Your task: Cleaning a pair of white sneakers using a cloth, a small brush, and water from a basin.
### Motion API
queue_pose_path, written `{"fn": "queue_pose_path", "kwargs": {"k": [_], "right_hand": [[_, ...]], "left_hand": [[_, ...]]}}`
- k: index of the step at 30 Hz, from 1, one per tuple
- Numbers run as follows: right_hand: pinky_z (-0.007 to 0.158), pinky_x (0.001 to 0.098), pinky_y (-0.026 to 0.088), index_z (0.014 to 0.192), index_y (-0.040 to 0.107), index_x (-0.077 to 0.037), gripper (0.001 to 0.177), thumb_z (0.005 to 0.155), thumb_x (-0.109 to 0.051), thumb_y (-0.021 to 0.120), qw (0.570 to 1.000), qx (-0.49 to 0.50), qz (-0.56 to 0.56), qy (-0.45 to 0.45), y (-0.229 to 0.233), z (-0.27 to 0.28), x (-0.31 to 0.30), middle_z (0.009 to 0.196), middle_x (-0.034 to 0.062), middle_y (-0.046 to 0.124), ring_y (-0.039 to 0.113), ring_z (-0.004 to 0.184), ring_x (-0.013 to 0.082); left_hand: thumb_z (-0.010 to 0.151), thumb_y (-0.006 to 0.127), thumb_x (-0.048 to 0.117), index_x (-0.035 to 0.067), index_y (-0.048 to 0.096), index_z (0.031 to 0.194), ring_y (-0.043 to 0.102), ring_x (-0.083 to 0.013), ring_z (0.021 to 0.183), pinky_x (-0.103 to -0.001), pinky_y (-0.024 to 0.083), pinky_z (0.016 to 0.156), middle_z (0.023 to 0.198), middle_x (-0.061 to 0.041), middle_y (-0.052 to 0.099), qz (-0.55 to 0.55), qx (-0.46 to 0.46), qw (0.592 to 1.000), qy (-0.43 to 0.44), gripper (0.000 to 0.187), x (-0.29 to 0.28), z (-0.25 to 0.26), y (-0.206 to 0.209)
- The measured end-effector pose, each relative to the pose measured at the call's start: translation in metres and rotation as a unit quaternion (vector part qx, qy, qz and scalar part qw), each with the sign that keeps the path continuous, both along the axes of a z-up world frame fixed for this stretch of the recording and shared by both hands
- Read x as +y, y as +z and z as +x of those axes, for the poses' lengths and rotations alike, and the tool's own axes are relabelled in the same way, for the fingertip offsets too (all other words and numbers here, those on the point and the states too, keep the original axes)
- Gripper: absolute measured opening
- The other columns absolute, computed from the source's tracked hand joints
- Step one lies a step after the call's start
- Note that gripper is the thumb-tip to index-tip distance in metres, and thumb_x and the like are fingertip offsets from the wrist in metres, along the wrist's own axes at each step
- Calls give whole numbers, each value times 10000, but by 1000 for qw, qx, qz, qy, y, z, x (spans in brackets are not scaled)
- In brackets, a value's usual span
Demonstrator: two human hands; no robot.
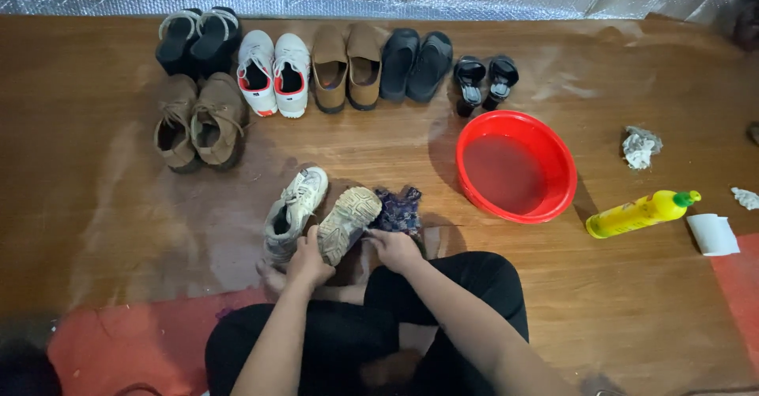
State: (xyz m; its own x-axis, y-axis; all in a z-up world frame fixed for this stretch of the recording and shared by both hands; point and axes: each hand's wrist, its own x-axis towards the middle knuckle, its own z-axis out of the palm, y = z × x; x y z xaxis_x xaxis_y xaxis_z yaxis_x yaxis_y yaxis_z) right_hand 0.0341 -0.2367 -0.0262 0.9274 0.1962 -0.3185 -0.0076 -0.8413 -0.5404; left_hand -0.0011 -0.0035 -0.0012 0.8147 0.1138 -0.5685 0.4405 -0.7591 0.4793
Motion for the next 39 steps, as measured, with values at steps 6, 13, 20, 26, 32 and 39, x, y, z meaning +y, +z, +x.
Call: {"fn": "queue_pose_path", "kwargs": {"k": [6, 13, 20, 26, 32, 39], "right_hand": [[960, 420, 600, 1278, 689, -479, 351, 954, -518, 558, 985, 75, -64, -139, -83, 36, -29, 1140, -52, 778, 708, 1147, 217], [931, 468, 602, 1306, 716, -256, 363, 982, -362, 592, 999, -2, -6, -50, -25, 7, -9, 1144, 118, 771, 711, 1124, 339], [970, 456, 585, 1300, 702, -386, 371, 965, -486, 578, 985, 105, -59, -121, -58, 38, -33, 1190, 40, 767, 693, 1186, 271], [1033, 455, 553, 1332, 704, -283, 380, 991, -388, 574, 989, 94, -112, 10, 29, 16, -57, 1259, 101, 744, 670, 1231, 333], [1023, 450, 561, 1325, 702, -313, 381, 992, -421, 552, 985, 89, -143, 29, 12, 26, -48, 1239, 81, 750, 680, 1209, 310], [987, 426, 586, 1335, 682, -344, 385, 981, -429, 556, 985, 76, -145, 55, -20, 48, -37, 1224, 45, 758, 704, 1167, 278]], "left_hand": [[742, 775, 161, 189, 200, 1605, 599, -495, 1275, -599, 543, 1019, 1476, -200, 418, 10, -6, 1000, -7, 1038, 0, -1, 1], [736, 773, 169, 182, 196, 1604, 588, -516, 1279, -608, 539, 1019, 1479, -215, 410, 1, -5, 1000, 1, 1042, 0, 0, 2], [731, 777, 161, 188, 204, 1593, 598, -503, 1277, -596, 541, 1031, 1477, -206, 417, 13, -7, 1000, -4, 1035, 0, -3, 5], [741, 824, 174, 219, 205, 1592, 578, -501, 1305, -591, 518, 1048, 1484, -214, 414, 15, 3, 1000, 5, 1054, 1, 0, 7], [714, 914, 435, 226, 274, 1577, 539, -488, 1354, -587, 488, 1073, 1522, -218, 404, 11, 13, 999, 39, 1095, -11, 5, 28], [751, 887, 385, 228, 300, 1569, 534, -493, 1357, -610, 470, 1076, 1481, -238, 456, -4, -4, 997, 71, 1019, -5, 10, 16]]}}
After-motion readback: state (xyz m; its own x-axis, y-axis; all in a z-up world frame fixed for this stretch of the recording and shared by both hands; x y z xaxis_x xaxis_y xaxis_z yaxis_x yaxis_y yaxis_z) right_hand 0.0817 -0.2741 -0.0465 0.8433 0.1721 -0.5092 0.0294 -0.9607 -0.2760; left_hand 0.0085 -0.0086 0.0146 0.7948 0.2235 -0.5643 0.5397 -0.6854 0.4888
